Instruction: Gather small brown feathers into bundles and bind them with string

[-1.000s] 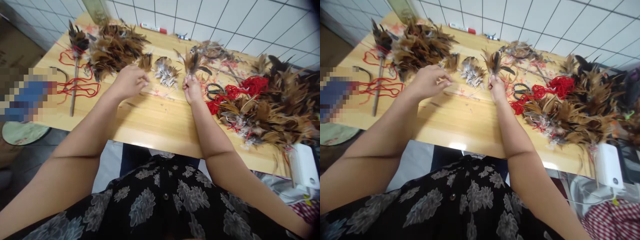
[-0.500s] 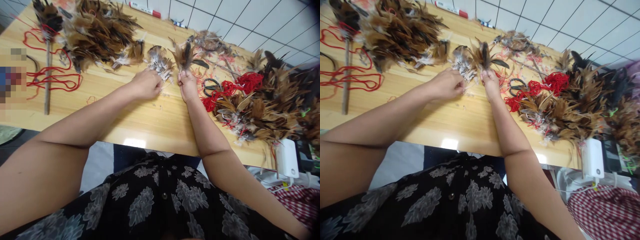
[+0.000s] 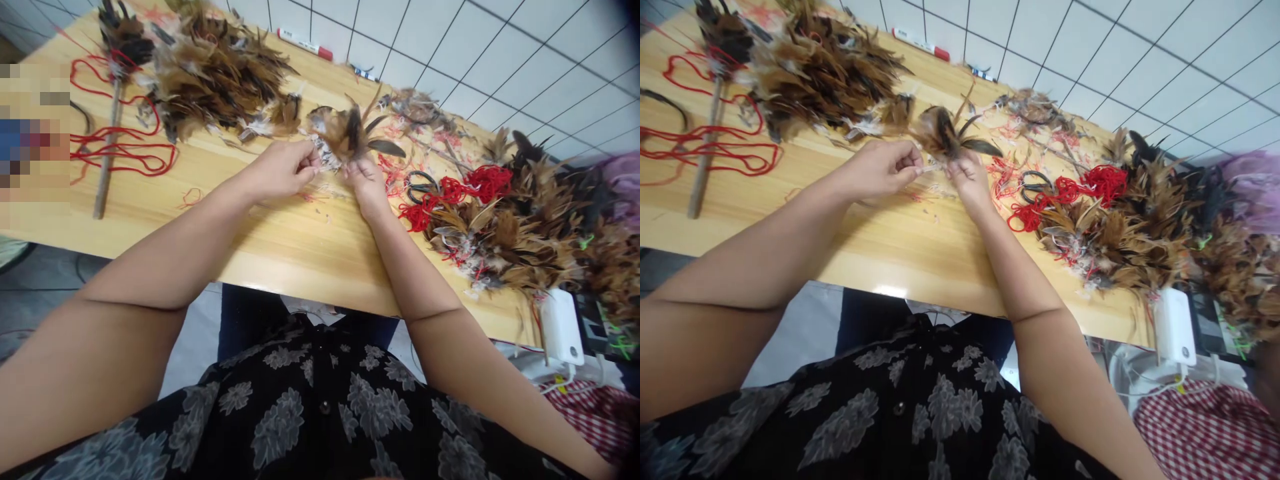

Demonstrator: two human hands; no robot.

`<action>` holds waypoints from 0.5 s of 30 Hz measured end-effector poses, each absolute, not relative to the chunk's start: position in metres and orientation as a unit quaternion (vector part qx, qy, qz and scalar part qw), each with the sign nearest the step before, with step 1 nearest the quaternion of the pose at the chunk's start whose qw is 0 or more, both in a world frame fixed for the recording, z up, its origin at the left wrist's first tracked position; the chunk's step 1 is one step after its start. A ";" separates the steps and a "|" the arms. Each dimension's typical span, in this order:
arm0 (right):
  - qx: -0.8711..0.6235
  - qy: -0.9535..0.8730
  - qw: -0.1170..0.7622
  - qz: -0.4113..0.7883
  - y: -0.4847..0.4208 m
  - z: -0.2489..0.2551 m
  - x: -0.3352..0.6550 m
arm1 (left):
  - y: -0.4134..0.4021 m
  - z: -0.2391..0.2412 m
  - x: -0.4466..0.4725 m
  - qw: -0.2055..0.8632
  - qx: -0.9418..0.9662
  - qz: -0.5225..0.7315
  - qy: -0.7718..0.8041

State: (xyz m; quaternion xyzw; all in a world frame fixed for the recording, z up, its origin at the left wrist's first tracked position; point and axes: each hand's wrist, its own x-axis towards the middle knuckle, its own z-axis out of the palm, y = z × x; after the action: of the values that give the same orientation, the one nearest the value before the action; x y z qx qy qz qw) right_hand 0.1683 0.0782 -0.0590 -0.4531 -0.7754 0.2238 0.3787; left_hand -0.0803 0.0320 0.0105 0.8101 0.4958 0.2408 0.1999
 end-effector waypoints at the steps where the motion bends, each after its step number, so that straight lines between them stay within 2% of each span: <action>1: -0.456 -0.771 0.378 0.233 0.073 -0.054 0.167 | 0.033 0.009 -0.081 0.192 0.812 0.244 0.494; 10: -0.491 -0.726 0.351 0.329 0.060 -0.032 0.158 | 0.035 -0.001 -0.079 0.191 0.806 0.294 0.477; 15: -0.504 -0.667 0.376 0.400 0.060 -0.035 0.152 | 0.035 -0.004 -0.080 0.185 0.803 0.311 0.473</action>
State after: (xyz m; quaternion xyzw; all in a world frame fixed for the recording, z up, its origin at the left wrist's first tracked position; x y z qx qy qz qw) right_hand 0.1522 0.0600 -0.0352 -0.5039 -0.6672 0.3998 0.3757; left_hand -0.0796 0.0350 -0.0042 0.8032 0.4733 0.3106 0.1853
